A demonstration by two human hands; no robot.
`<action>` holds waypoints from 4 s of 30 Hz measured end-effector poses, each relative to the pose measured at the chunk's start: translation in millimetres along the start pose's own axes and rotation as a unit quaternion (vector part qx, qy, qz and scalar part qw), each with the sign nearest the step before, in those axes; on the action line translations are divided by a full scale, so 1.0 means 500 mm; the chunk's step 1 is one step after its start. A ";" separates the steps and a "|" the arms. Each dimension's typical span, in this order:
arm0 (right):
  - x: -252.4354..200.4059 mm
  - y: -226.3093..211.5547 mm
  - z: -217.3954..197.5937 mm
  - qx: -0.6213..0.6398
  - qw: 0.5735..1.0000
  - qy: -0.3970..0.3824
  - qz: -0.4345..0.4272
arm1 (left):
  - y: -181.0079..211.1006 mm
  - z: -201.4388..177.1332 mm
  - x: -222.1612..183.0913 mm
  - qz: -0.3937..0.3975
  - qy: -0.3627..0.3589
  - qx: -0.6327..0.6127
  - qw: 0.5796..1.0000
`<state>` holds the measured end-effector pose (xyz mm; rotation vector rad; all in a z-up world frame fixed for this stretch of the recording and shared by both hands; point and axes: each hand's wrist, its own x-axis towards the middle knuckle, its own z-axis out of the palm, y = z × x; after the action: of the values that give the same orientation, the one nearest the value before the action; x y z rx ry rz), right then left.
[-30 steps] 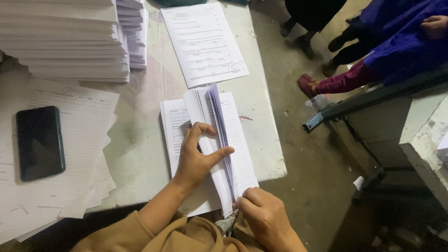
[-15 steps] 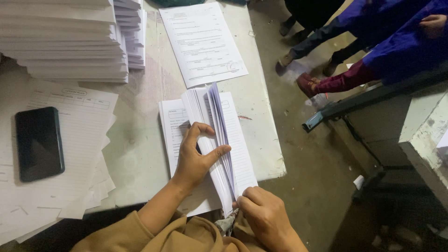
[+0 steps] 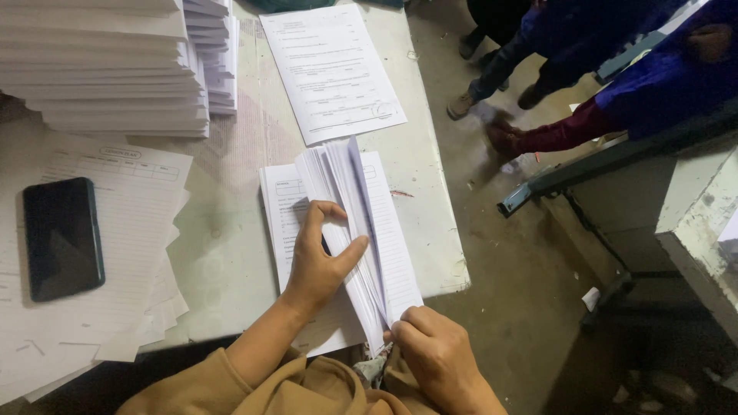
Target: Flipping through a stack of papers on a workbench and then lifting a section of the stack
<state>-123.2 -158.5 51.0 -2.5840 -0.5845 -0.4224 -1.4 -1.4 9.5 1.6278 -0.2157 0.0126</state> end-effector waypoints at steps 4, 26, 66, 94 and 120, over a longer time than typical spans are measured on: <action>-0.014 0.003 0.003 0.020 0.999 0.000 0.035 | -0.013 0.002 0.001 0.013 0.013 0.000 1.000; -0.062 0.047 0.036 -0.040 0.898 -0.104 0.426 | -0.014 0.000 -0.001 -0.028 -0.016 0.012 0.999; -0.020 0.004 0.007 0.076 0.939 0.010 0.334 | -0.013 -0.006 0.007 -0.127 -0.025 -0.007 0.992; -0.006 0.017 -0.002 0.020 0.997 -0.051 0.059 | 0.101 -0.007 0.006 -0.215 -0.044 0.055 0.974; 0.012 0.000 -0.005 -0.009 0.999 -0.036 -0.001 | 0.038 -0.011 -0.007 -0.075 -0.014 0.038 0.996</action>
<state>-118.5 -157.6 55.6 -2.6255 -0.6114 -0.3392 -7.1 3.6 28.3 1.7163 -0.1152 -0.1184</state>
